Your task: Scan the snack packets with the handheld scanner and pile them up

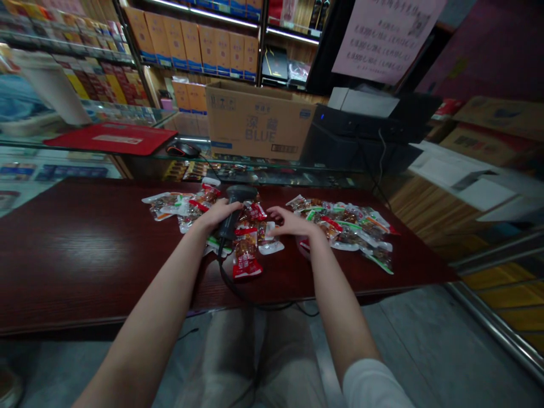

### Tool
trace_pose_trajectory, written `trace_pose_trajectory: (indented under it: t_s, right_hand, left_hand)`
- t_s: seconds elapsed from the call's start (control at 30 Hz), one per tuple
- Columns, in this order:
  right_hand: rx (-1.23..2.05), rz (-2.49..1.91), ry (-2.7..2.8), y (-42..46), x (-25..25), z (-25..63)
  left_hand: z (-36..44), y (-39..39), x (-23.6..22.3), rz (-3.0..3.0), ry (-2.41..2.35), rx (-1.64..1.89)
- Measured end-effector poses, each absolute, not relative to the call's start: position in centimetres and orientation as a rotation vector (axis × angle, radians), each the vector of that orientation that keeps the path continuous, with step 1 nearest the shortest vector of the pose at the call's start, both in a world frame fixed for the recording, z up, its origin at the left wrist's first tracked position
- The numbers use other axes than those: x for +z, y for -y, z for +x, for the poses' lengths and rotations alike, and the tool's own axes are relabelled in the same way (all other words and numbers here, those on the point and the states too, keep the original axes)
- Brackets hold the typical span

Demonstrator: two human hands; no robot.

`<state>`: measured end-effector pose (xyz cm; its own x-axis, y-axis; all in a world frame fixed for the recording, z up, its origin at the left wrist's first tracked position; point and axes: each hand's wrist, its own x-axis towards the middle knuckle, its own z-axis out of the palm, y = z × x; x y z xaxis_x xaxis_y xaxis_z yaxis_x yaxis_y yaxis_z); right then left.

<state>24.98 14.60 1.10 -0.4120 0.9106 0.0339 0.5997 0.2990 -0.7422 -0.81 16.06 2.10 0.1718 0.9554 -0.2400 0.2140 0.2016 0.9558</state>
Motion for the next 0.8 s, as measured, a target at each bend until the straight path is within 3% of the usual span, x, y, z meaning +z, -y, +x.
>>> trace_pose_trajectory:
  t_s: [0.33,0.63,0.8]
  right_hand:
    - [0.629,-1.502,2.092,-15.9,-0.8,24.1]
    - [0.600,-1.553,2.049,-15.8,-1.3,22.9]
    - [0.816,-1.528,1.793,-16.1,-1.0,23.6]
  left_hand:
    - [0.0,-15.2,2.7,1.369,-1.243,0.745]
    - [0.0,-14.6,3.9,1.376,-1.261,0.763]
    - [-0.2,-14.5,4.2,1.355,-1.255,0.837]
